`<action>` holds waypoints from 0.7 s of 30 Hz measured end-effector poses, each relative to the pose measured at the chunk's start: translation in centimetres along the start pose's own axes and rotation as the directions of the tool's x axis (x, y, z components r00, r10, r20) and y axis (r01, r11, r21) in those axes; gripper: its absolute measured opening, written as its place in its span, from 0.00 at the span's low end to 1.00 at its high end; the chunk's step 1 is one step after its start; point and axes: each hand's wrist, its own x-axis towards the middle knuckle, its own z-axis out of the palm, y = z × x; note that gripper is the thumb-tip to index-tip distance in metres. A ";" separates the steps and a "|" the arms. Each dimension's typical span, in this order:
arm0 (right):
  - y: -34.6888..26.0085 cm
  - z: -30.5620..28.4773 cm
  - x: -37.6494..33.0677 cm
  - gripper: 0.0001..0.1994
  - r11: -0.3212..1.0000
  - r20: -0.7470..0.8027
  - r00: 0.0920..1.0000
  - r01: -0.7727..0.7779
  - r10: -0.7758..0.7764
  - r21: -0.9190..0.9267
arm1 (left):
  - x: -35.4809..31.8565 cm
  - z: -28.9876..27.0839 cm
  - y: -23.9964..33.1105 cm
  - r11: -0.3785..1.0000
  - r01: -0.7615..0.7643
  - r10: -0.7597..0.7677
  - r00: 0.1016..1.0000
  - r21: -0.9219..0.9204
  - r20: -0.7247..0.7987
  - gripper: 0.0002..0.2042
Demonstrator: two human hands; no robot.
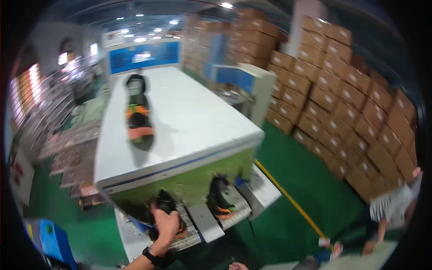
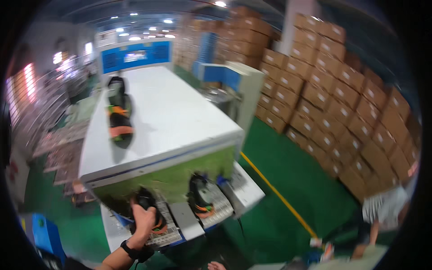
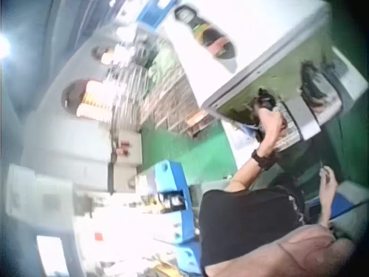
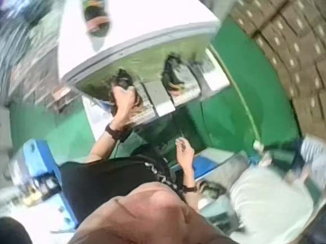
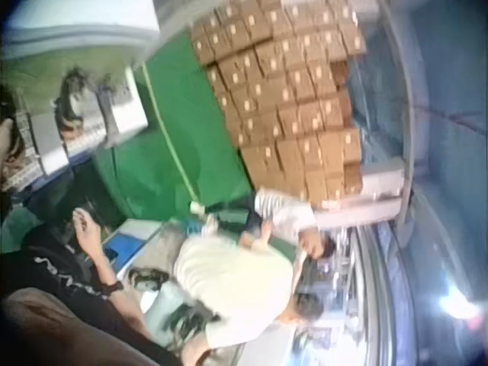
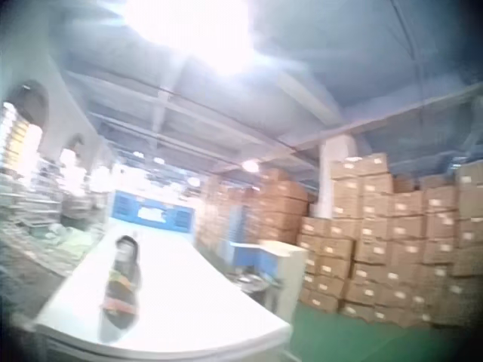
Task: Operating an industrial shoe lasting or pressing machine to shape shoes in a manufacturing facility.
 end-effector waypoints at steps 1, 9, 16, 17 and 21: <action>0.1 0.1 -0.1 0.11 0.998 -0.044 0.998 0.039 -0.041 -0.055 | -0.4 -0.1 0.3 0.983 -0.184 0.184 0.982 0.004 -0.036 0.34; 0.5 -0.9 -2.1 0.12 0.992 0.038 0.995 -0.086 0.090 -0.095 | -11.6 6.7 8.6 0.614 -0.390 0.616 0.780 -0.686 0.108 0.20; 1.7 -0.6 -10.7 0.15 0.970 -0.507 0.842 -0.240 0.184 -0.046 | -22.8 10.1 11.1 0.723 0.143 0.584 0.396 -0.676 0.708 0.18; 2.0 -0.4 -13.0 0.16 0.972 -0.581 0.792 -0.235 0.186 -0.009 | -24.9 9.5 11.0 0.735 0.138 0.623 0.249 -0.664 0.741 0.18; 3.7 0.7 -22.3 0.13 0.883 -0.633 0.663 -0.464 0.400 0.073 | -33.6 4.9 10.2 0.786 0.285 0.615 -0.269 -0.548 0.741 0.17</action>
